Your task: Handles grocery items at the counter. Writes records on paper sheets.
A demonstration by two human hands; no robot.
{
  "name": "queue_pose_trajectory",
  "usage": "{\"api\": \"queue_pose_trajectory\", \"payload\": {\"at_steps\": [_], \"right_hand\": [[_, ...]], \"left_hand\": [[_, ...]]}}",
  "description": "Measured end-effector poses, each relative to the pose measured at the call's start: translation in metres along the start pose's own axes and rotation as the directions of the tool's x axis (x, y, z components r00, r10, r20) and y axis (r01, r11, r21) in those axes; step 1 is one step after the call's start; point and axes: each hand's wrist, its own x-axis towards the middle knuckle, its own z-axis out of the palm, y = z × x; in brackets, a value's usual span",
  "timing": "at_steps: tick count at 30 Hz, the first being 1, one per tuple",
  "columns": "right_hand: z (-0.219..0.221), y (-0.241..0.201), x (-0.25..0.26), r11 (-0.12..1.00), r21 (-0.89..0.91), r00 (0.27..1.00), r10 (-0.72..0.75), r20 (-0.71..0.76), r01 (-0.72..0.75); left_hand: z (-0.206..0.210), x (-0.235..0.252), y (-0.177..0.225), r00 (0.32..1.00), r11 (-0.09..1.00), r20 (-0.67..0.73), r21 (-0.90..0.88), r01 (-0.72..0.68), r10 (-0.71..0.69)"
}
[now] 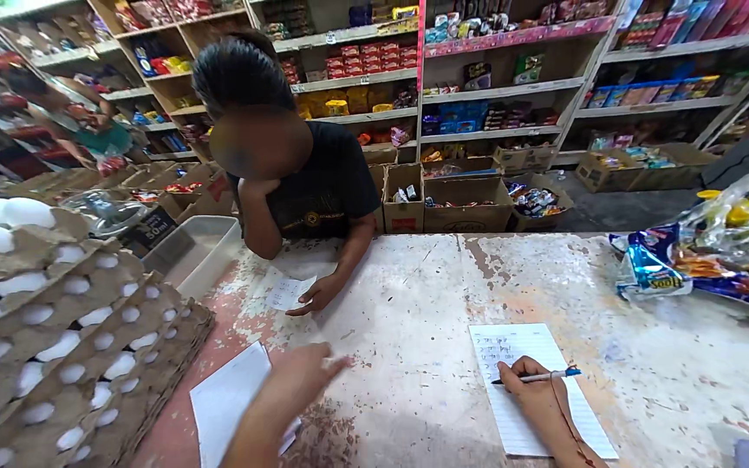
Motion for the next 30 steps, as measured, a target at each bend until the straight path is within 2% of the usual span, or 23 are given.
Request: {"api": "queue_pose_trajectory", "payload": {"at_steps": [1, 3, 6, 9, 12, 15, 20, 23, 24, 25, 26, 27, 28, 30], "right_hand": [[-0.001, -0.001, 0.001, 1.0, -0.012, 1.0, -0.007, 0.008, 0.007], [-0.002, -0.001, 0.0, 0.999, -0.026, 1.0, -0.019, 0.025, 0.02], [-0.002, -0.001, 0.0, 0.999, -0.028, 0.999, -0.023, 0.023, 0.023], [-0.002, 0.0, -0.001, 0.999, -0.029, 1.0, -0.026, 0.003, 0.026], [-0.001, 0.0, -0.001, 0.999, -0.043, 1.0, -0.024, 0.0, 0.024], [-0.001, -0.002, 0.0, 0.999, -0.043, 1.0, -0.011, 0.004, 0.011], [-0.003, -0.002, 0.0, 0.999, -0.032, 1.0, -0.006, 0.011, 0.006], [-0.002, -0.002, -0.001, 1.0, -0.031, 1.0, -0.004, 0.008, 0.004], [-0.002, -0.002, -0.001, 0.999, -0.033, 1.0, -0.003, 0.007, 0.003], [-0.002, -0.002, -0.001, 0.999, -0.039, 1.0, -0.003, 0.009, 0.003], [-0.002, -0.001, 0.0, 0.999, -0.045, 1.0, -0.008, 0.01, 0.008], [-0.002, -0.001, 0.0, 0.999, -0.046, 1.0, -0.015, 0.009, 0.016], [-0.002, -0.001, 0.0, 0.999, -0.049, 1.0, -0.019, 0.01, 0.019], [-0.001, 0.0, 0.001, 0.998, -0.061, 1.0, -0.014, 0.021, 0.016]], "left_hand": [[-0.006, 0.001, -0.03, 0.988, 0.99, -0.065, -0.023, 0.142, -0.143], [-0.005, 0.008, -0.096, 0.925, 0.941, -0.172, -0.099, 0.324, -0.337], [0.015, 0.015, -0.172, 0.851, 0.892, -0.27, -0.146, 0.427, -0.451], [0.032, 0.015, -0.198, 0.818, 0.863, -0.273, -0.153, 0.482, -0.506], [0.032, 0.011, -0.186, 0.839, 0.86, -0.189, -0.14, 0.491, -0.51], [0.035, 0.005, -0.154, 0.903, 0.905, -0.09, -0.109, 0.411, -0.42], [0.055, -0.001, -0.051, 0.956, 0.957, 0.048, 0.047, 0.287, -0.289], [0.063, 0.0, -0.001, 0.978, 0.975, 0.103, 0.148, 0.168, -0.184], [0.059, -0.001, 0.011, 0.99, 0.98, 0.082, 0.173, 0.096, -0.111], [0.05, -0.007, 0.02, 1.0, 0.985, 0.001, 0.17, -0.016, 0.016], [0.04, -0.018, 0.026, 0.962, 0.97, -0.175, 0.16, -0.181, 0.209], [0.029, -0.03, 0.03, 0.799, 0.906, -0.426, 0.2, -0.373, 0.423], [0.016, -0.046, 0.035, 0.559, 0.826, -0.63, 0.268, -0.497, 0.54], [-0.007, -0.086, 0.033, 0.143, 0.716, -0.833, 0.355, -0.601, 0.534]]}}
